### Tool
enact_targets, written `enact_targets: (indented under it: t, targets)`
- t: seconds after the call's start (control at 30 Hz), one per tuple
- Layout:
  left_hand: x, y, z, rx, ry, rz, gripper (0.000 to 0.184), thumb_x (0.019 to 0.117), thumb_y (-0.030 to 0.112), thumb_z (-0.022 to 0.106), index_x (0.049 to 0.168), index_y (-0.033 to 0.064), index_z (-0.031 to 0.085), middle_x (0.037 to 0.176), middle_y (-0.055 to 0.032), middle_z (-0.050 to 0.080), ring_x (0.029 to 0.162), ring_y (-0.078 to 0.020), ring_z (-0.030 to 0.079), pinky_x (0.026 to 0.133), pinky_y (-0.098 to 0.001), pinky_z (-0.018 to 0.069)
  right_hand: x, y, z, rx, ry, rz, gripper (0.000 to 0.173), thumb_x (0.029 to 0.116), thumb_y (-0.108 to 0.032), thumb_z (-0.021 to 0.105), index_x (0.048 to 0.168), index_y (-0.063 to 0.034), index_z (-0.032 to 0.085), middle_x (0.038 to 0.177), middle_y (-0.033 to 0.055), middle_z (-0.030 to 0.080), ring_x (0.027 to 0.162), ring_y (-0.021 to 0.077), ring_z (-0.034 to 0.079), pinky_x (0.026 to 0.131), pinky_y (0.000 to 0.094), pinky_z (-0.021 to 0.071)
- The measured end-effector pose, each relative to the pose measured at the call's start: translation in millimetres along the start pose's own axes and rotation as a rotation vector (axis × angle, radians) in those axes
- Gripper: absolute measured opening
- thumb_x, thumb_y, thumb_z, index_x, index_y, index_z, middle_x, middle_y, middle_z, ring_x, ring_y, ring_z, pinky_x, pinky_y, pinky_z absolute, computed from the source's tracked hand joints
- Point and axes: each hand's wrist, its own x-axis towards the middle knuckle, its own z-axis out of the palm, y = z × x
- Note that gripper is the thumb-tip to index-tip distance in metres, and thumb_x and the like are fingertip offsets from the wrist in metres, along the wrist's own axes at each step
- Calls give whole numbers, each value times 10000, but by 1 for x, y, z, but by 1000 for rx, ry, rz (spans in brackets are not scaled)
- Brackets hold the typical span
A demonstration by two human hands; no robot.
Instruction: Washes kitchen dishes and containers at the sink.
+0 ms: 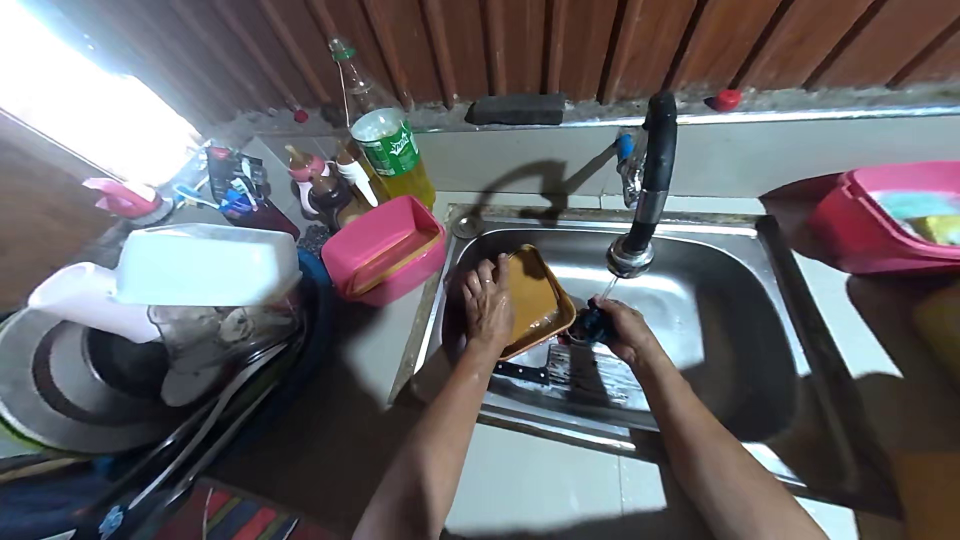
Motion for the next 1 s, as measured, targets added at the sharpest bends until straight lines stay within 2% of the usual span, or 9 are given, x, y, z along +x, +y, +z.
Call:
enact_targets:
  t: [0.2,0.33,0.4,0.5,0.63,0.77,0.87,0.9,1.0]
  targets:
    - [-12,11,-12,-82,34,62,489,941,85,661,1421,105,576,1366,-236,554,1272,-438,512,1052,-572,414,4,5,-3,-24,0,42,303,1076,-214,503,1270,16,541,950,179,685,782,270,690,689,438,603]
    - [-6,21,-54,7,-296,4,462,983,179,635,1415,73,510,1186,-178,685,1171,-349,621,1142,-541,316,4,4,-6,-22,27,46,291,1080,-213,484,1253,12,547,927,171,684,757,264,687,667,433,602]
    - [3,20,-86,-29,-455,-55,389,985,231,649,1343,100,568,1085,-167,719,1082,-340,671,1093,-551,382,-2,-4,-5,-25,65,46,297,1093,-284,462,1151,-14,572,815,109,634,643,204,630,577,378,567]
    - [8,-3,-105,-331,-457,-75,264,971,234,684,1193,90,679,1024,-170,713,990,-342,691,889,-591,532,-15,-28,-4,81,49,45,409,1097,-420,399,901,-87,532,607,25,526,433,132,492,399,298,466]
    - [-3,-9,-105,-914,-350,-154,285,965,87,650,1244,35,639,1052,-118,712,943,-202,695,860,-426,576,-34,-66,1,265,-28,-83,516,1090,-514,317,788,-138,499,519,-5,489,395,130,481,400,299,472]
    - [-17,33,-76,-1577,-452,-501,568,921,-58,553,1456,87,427,1145,-168,669,958,-259,700,800,-437,608,-47,-53,32,-31,-2,-459,309,1062,-300,411,1206,-71,561,928,64,647,789,148,641,698,360,561]
    - [-11,56,-40,-1776,-573,-586,351,1098,284,441,1390,100,506,1109,-136,685,977,-233,690,844,-424,590,-65,-9,51,-624,-155,-796,496,1008,-280,517,1378,48,567,1397,225,563,1350,322,497,1159,508,376]
    - [-8,60,-31,-1816,-582,-608,398,1105,375,397,1344,91,540,1098,-127,680,975,-224,679,840,-416,580,-64,-2,48,-814,-181,-865,522,1033,-332,461,1420,0,570,1498,229,495,1446,371,403,1217,549,289]
    - [-14,67,-18,-1904,-643,-661,496,1100,448,358,1398,89,527,1196,-161,679,1062,-277,684,900,-478,580,-37,-15,22,-1036,51,-859,476,1065,-326,420,1400,-45,608,1514,274,468,1430,458,408,1185,615,314]
